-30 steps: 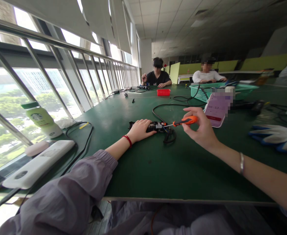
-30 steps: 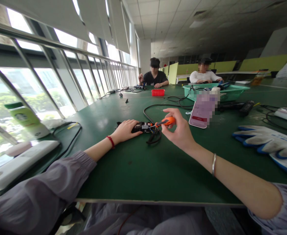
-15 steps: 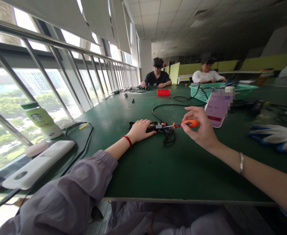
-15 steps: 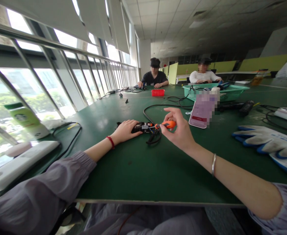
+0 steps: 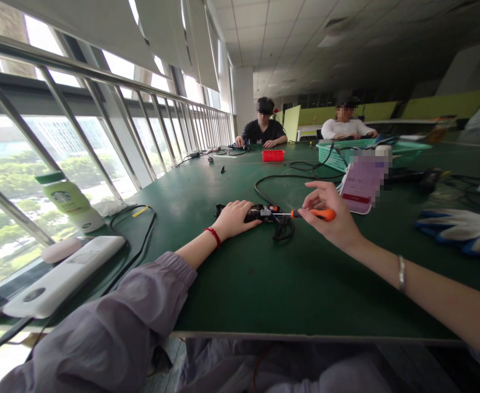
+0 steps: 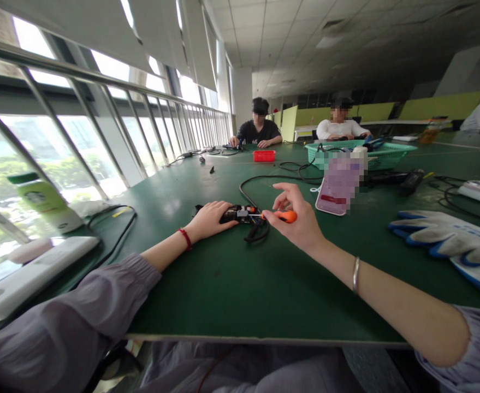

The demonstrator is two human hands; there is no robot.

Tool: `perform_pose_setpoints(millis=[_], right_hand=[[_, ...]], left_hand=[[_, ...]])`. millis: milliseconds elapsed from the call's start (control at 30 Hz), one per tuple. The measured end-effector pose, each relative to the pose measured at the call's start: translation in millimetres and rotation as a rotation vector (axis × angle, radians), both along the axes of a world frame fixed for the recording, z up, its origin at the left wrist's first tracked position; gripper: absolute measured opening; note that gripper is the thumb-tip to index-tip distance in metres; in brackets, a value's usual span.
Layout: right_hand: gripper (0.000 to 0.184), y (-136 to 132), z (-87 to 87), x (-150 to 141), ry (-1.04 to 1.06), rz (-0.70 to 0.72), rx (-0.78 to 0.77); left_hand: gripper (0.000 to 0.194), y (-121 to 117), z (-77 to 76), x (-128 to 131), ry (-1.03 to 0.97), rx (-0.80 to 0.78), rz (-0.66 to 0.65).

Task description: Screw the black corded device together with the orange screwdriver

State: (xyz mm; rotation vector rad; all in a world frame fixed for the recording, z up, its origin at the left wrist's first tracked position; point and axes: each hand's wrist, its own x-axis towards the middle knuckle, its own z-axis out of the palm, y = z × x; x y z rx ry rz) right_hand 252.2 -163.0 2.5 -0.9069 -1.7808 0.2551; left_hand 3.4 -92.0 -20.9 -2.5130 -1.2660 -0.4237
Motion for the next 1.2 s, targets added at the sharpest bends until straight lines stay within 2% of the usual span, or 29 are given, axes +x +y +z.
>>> perform_pose_setpoints(millis=[100, 167, 267, 367, 533, 600, 700, 767, 833, 933, 1000, 1100, 1200], right_hand=[[0.025, -2.0, 0.5, 0.4, -0.025, -0.038, -0.119], [0.023, -2.3, 1.1, 0.4, -0.008, -0.053, -0.087], [0.038, -0.1, 0.9, 0.3, 0.037, -0.032, 0.062], [0.048, 1.6, -0.3, 0.7, 0.039, -0.016, 0.083], [0.025, -2.5, 0.7, 1.2, -0.026, -0.043, -0.074], [0.021, -3.2, 1.2, 0.7, -0.026, -0.046, -0.05], [0.035, -1.0, 0.1, 0.3, -0.006, -0.032, 0.096], [0.047, 0.9, -1.2, 0.5, 0.015, -0.011, 0.123], [0.05, 1.3, -1.5, 0.9, 0.012, -0.011, 0.059], [0.029, -1.3, 0.3, 1.4, -0.03, -0.052, -0.079], [0.022, -3.3, 2.0, 1.4, -0.054, -0.063, -0.113], [0.022, -3.5, 2.6, 1.1, -0.063, -0.05, -0.021], [0.04, -1.0, 1.4, 1.0, -0.049, -0.019, 0.091]], left_hand=[[0.049, 0.2, -0.4, -0.2, -0.002, -0.004, 0.001], [0.049, 0.3, -0.5, -0.1, -0.001, -0.006, 0.004], [0.049, 0.1, -0.1, 0.2, 0.0, -0.01, 0.006], [0.049, -0.1, 0.4, 0.4, -0.002, -0.009, 0.007], [0.049, -0.5, 0.7, 0.6, -0.006, -0.004, 0.0], [0.049, -0.7, 0.9, 0.7, -0.004, -0.004, 0.002], [0.048, -0.8, 1.2, 0.9, 0.001, -0.003, 0.004], [0.049, -0.5, 1.0, 0.9, 0.001, -0.003, 0.002], [0.049, -0.2, 0.6, 0.7, -0.001, -0.001, 0.003], [0.049, 0.2, -0.1, 0.2, -0.003, 0.0, 0.004], [0.049, 0.2, -0.1, 0.0, -0.003, -0.004, 0.003], [0.05, -0.2, 0.5, 0.1, -0.002, -0.009, 0.002], [0.049, -0.6, 1.2, 0.4, -0.001, -0.009, 0.006]])
